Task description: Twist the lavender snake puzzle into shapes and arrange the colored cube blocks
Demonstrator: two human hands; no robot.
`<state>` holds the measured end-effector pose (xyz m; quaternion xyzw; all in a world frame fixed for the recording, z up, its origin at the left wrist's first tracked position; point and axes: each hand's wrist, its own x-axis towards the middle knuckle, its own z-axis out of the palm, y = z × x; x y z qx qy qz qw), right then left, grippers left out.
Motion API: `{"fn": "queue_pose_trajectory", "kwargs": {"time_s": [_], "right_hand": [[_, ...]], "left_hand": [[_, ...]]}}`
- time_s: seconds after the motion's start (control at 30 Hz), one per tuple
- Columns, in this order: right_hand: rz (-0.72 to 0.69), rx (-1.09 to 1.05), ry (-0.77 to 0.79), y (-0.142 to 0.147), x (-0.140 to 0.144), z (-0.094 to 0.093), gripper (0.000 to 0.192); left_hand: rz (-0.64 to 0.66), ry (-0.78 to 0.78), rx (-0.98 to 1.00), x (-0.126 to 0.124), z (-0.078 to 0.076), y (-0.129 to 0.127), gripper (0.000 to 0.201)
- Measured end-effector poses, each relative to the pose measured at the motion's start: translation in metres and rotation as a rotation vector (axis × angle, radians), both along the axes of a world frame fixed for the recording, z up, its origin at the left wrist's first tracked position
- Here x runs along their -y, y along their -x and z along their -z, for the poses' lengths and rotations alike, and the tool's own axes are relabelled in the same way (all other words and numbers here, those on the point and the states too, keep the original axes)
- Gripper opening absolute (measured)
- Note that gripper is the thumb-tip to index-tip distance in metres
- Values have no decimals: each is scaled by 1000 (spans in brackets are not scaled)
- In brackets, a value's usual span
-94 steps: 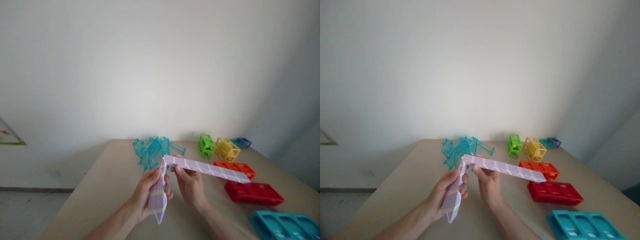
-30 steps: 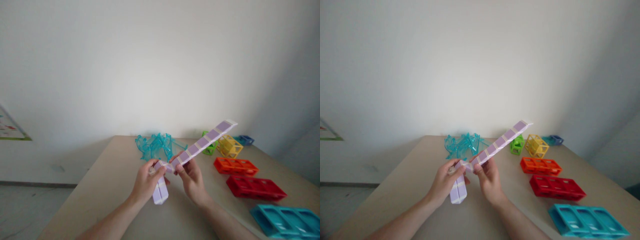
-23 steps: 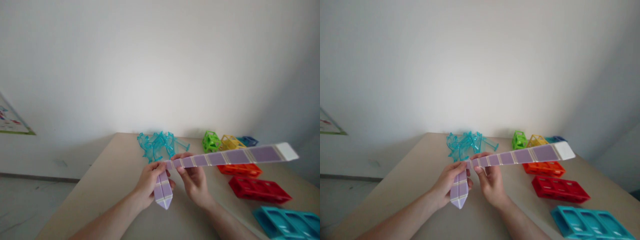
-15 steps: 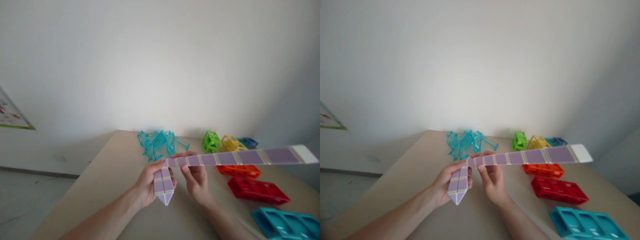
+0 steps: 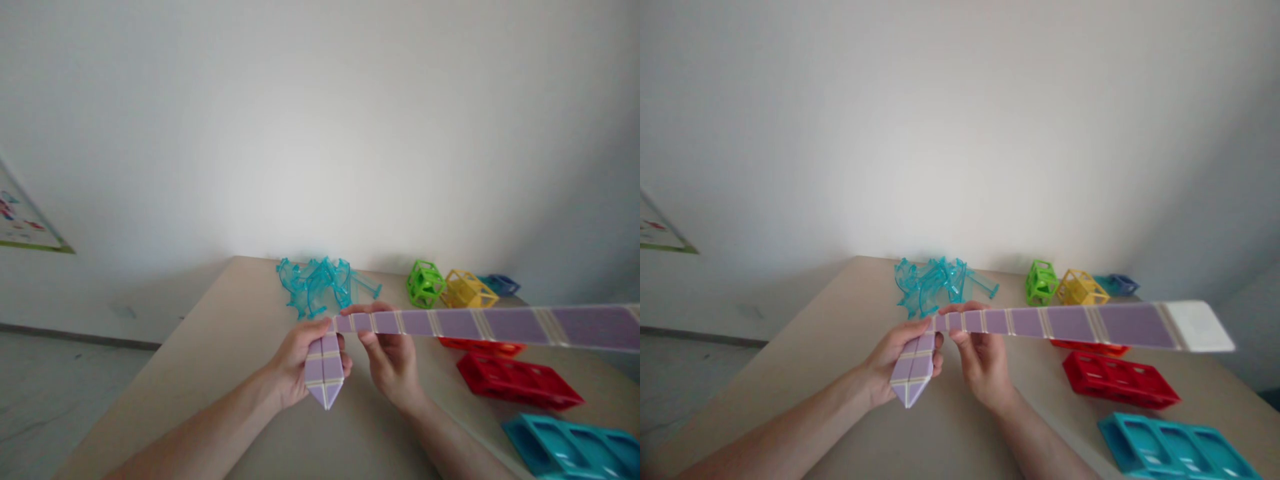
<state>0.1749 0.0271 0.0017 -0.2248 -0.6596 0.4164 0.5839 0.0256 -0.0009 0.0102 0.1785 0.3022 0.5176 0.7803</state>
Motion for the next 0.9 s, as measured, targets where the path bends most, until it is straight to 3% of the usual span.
{"fn": "queue_pose_trajectory", "kwargs": {"time_s": [0.17, 0.4, 0.63, 0.73, 0.9], "right_hand": [[57, 8, 16, -3, -1, -4, 22], [93, -23, -99, 2, 7, -4, 30], [11, 131, -216, -2, 1, -6, 18], [-57, 257, -264, -3, 0, -9, 26], [-22, 224, -201, 2, 5, -10, 23]], "left_hand": [[-44, -17, 22, 0, -1, -2, 19], [-136, -107, 44, 2, -1, -4, 23], [-386, -224, -118, 0, -2, 2, 31], [-501, -290, -196, -2, -5, 8, 31], [-569, -360, -291, -5, -8, 14, 33]]}}
